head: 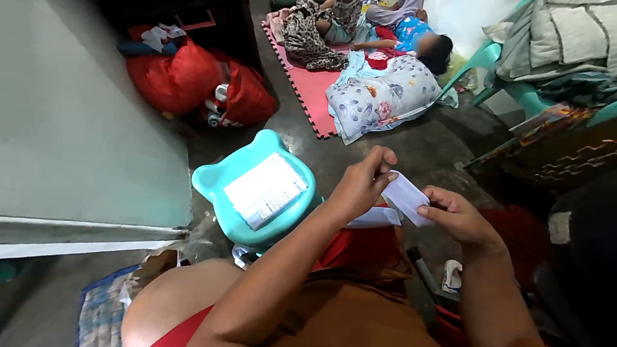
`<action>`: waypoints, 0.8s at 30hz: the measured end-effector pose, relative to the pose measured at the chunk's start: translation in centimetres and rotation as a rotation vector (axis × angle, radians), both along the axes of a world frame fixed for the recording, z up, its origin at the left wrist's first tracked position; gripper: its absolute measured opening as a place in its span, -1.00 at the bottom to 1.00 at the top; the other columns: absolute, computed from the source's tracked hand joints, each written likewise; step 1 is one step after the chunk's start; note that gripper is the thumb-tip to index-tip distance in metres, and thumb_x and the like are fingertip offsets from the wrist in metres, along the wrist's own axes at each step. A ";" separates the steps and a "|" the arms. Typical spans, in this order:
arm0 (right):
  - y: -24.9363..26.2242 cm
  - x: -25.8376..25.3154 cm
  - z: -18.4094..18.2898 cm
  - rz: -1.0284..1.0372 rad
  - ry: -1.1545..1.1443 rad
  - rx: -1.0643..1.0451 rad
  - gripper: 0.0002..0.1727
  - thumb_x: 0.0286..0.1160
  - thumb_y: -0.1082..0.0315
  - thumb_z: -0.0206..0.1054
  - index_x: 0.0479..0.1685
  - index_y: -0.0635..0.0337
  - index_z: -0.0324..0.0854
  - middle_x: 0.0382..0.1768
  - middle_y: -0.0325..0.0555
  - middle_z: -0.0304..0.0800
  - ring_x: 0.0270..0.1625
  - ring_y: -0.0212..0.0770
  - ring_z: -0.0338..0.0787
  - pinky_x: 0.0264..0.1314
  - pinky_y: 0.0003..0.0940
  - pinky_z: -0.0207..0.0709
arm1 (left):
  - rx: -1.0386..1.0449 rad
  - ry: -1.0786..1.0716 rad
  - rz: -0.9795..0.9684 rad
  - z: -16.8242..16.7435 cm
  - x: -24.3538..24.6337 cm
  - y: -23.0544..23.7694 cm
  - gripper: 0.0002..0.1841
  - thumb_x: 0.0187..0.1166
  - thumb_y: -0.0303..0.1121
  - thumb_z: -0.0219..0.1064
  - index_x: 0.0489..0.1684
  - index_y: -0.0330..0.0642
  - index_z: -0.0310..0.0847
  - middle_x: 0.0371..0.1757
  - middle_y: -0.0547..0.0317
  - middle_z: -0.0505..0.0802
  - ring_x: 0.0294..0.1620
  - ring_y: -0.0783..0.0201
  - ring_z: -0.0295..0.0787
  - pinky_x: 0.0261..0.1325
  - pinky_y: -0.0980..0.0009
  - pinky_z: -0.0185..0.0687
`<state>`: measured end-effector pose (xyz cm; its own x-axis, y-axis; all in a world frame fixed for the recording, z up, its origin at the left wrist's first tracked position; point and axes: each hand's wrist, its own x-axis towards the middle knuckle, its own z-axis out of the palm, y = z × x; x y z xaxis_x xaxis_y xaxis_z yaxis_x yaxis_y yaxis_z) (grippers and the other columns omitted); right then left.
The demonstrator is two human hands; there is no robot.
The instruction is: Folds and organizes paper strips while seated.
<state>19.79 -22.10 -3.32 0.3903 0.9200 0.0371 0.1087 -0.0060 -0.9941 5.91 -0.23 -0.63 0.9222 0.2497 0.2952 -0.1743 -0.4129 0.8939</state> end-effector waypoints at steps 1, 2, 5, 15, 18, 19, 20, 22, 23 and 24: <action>-0.3 0.1 -0.1 -0.027 -0.009 -0.014 -0.92 0.53 0.28 0.39 -0.11 -0.01 0.70 -0.27 -0.50 0.82 -0.24 -0.58 0.77 -0.14 -0.59 0.69 | -0.020 -0.005 0.021 -0.1 0.0 0.0 -0.74 0.65 -0.50 0.34 0.22 -0.27 0.51 -0.27 0.11 0.77 -0.35 0.33 0.74 -0.19 0.35 0.76; -0.6 0.2 -0.1 -0.060 -0.014 -0.028 -0.92 0.51 0.28 0.38 -0.12 -0.02 0.70 -0.30 -0.51 0.81 -0.26 -0.59 0.76 -0.17 -0.61 0.67 | -0.038 -0.011 0.039 -0.1 0.0 0.1 -0.76 0.65 -0.52 0.32 0.20 -0.27 0.52 -0.24 0.10 0.77 -0.34 0.33 0.74 -0.18 0.35 0.76; -1.1 0.6 -0.2 -0.148 0.009 -0.020 -0.95 0.49 0.30 0.39 -0.17 -0.04 0.70 -0.33 -0.51 0.81 -0.27 -0.58 0.76 -0.17 -0.61 0.67 | -0.029 -0.047 0.078 -0.3 -0.3 0.9 -0.87 0.68 -0.57 0.23 0.06 -0.27 0.60 -0.19 0.13 0.77 -0.28 0.37 0.72 -0.14 0.38 0.74; 6.7 0.4 2.0 -0.276 0.159 0.181 -0.84 0.32 0.37 0.49 -0.25 -0.12 0.64 -0.38 -0.40 0.80 -0.32 -0.48 0.79 -0.14 -0.48 0.76 | 0.067 -0.078 0.343 0.0 -4.8 5.9 -0.74 0.62 -0.68 0.15 -0.11 -0.22 0.78 0.15 0.07 0.79 0.22 0.30 0.74 0.27 0.32 0.71; 10.5 -0.5 3.2 -0.211 0.127 0.162 -0.81 0.33 0.46 0.42 -0.21 -0.05 0.60 -0.37 -0.35 0.79 -0.32 -0.46 0.79 -0.17 -0.45 0.77 | 0.057 -0.091 0.457 -0.5 -7.2 7.6 -0.68 0.60 -0.70 0.15 0.02 -0.17 0.79 0.23 0.08 0.74 0.25 0.31 0.70 0.25 0.36 0.71; 11.7 -0.7 3.5 -0.175 0.107 0.161 -0.81 0.35 0.47 0.41 -0.18 -0.04 0.60 -0.34 -0.35 0.80 -0.30 -0.46 0.79 -0.16 -0.46 0.76 | 0.038 -0.099 0.489 -0.9 -8.0 8.1 -0.68 0.59 -0.71 0.16 0.03 -0.16 0.78 0.23 0.08 0.72 0.22 0.32 0.71 0.20 0.38 0.72; 12.9 -0.9 3.8 -0.136 0.090 0.164 -0.81 0.37 0.47 0.40 -0.14 -0.04 0.62 -0.30 -0.36 0.80 -0.27 -0.46 0.80 -0.13 -0.46 0.76 | 0.010 -0.101 0.521 -1.3 -8.8 8.4 -0.68 0.58 -0.71 0.16 0.04 -0.16 0.77 0.22 0.08 0.71 0.17 0.34 0.71 0.14 0.41 0.74; 15.2 -1.6 4.5 -0.051 0.065 0.182 -0.81 0.43 0.47 0.37 -0.08 -0.03 0.65 -0.24 -0.36 0.81 -0.20 -0.46 0.81 -0.05 -0.45 0.77 | -0.061 -0.059 0.588 -2.4 -10.3 8.8 -0.69 0.59 -0.68 0.18 0.10 -0.13 0.73 0.24 0.07 0.64 -0.05 0.38 0.72 -0.05 0.45 0.76; 16.4 -2.0 4.9 -0.008 0.054 0.190 -0.82 0.45 0.47 0.35 -0.07 -0.02 0.66 -0.23 -0.36 0.82 -0.17 -0.46 0.82 -0.02 -0.44 0.78 | -0.102 -0.023 0.625 -3.1 -10.9 9.0 -0.70 0.59 -0.65 0.19 0.13 -0.12 0.69 0.24 0.06 0.61 -0.18 0.40 0.70 -0.14 0.45 0.75; 17.5 -2.5 5.3 0.042 0.040 0.192 -0.83 0.49 0.47 0.33 -0.05 -0.01 0.65 -0.21 -0.35 0.82 -0.15 -0.45 0.83 0.01 -0.43 0.79 | -0.141 0.013 0.654 -3.8 -11.6 9.2 -0.71 0.58 -0.63 0.21 0.16 -0.13 0.65 0.24 0.04 0.59 -0.23 0.38 0.70 -0.17 0.42 0.76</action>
<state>17.30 -4.60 2.00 0.3560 0.9131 0.1986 0.0652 0.1877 -0.9801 -5.66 8.99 -4.46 0.5711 0.7939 0.2087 0.0829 -0.3087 0.9475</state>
